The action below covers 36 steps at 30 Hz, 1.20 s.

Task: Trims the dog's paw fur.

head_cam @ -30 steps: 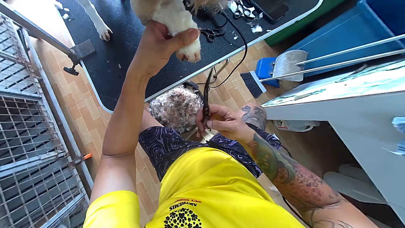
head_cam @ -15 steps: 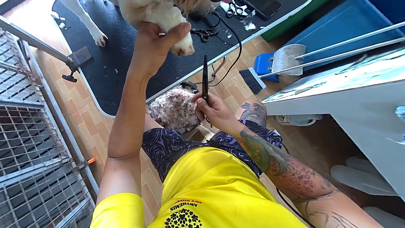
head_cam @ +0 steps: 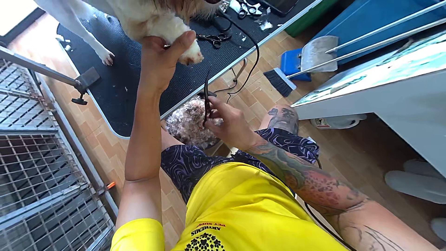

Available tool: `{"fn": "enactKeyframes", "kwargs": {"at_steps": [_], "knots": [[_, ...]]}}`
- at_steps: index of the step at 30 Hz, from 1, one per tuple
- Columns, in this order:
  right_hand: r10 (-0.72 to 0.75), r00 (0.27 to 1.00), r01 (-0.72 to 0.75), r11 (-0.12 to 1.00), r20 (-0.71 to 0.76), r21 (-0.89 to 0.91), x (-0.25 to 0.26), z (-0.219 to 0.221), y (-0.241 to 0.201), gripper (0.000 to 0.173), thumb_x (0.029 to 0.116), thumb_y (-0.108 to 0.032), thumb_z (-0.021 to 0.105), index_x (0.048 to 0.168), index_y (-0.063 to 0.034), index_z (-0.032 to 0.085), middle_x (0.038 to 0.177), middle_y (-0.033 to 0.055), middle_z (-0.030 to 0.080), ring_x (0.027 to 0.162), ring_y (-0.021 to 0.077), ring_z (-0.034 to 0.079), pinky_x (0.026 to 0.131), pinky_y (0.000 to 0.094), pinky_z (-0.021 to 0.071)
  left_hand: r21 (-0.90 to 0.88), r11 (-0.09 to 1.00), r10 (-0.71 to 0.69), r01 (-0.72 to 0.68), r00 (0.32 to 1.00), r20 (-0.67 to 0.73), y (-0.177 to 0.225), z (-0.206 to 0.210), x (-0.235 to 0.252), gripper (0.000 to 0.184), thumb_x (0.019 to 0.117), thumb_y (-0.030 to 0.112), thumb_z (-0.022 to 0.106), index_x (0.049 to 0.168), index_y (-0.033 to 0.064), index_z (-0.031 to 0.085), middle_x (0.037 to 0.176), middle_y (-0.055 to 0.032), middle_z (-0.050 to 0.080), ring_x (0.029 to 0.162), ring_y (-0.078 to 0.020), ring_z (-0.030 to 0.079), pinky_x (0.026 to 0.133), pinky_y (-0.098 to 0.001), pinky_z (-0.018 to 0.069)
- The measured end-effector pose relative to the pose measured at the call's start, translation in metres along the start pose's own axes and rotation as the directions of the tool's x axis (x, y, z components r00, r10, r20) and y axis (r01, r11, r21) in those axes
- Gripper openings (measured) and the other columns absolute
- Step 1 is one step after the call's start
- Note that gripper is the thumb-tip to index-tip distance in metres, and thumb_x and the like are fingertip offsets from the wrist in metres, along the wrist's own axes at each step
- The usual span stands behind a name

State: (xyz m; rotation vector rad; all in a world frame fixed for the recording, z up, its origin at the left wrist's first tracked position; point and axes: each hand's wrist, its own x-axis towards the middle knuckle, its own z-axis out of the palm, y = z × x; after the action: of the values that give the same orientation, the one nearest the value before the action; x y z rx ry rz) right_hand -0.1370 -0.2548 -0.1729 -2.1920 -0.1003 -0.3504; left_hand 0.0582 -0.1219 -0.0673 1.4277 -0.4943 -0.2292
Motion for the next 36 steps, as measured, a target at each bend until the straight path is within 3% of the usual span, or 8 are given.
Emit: {"fn": "enactKeyframes", "kwargs": {"at_steps": [3,7,36], "knots": [[-0.031,0.999,0.022,0.978,-0.041,-0.21,0.003,0.0,0.002,0.064,0.0852,-0.006,0.075,0.146,-0.002,0.055,0.105,0.0149,0.071,0.085,0.0271,0.072,0.071,0.0444,0.0615,0.016,1.0,-0.014,0.014,1.0,-0.013,0.0,0.002,0.0,0.032,0.0909,0.01,0.078,0.115,-0.0022,0.062,0.099,-0.0108,0.074,0.091,-0.0231,0.074,0.083,-0.0418,0.0646],[-0.03,0.999,0.014,0.938,-0.041,-0.346,0.008,0.001,0.002,0.058,0.0898,-0.006,0.069,0.146,-0.0003,0.054,0.105,0.0166,0.071,0.082,0.0309,0.072,0.065,0.047,0.0596,0.001,1.0,-0.015,0.015,1.0,-0.018,-0.002,0.004,0.002,0.029,0.0917,0.01,0.077,0.113,-0.0032,0.062,0.099,-0.0124,0.074,0.091,-0.025,0.075,0.083,-0.0434,0.0645],[-0.028,0.995,-0.019,0.897,-0.099,-0.441,0.015,-0.002,-0.002,0.06,0.0909,-0.006,0.068,0.148,0.0008,0.052,0.106,0.0183,0.07,0.078,0.0324,0.07,0.058,0.0457,0.0565,0.016,0.999,0.034,-0.034,0.999,-0.026,0.001,0.013,-0.001,0.024,0.0903,0.009,0.079,0.107,-0.0027,0.066,0.094,-0.0111,0.075,0.087,-0.0225,0.075,0.082,-0.0415,0.0646]]}}
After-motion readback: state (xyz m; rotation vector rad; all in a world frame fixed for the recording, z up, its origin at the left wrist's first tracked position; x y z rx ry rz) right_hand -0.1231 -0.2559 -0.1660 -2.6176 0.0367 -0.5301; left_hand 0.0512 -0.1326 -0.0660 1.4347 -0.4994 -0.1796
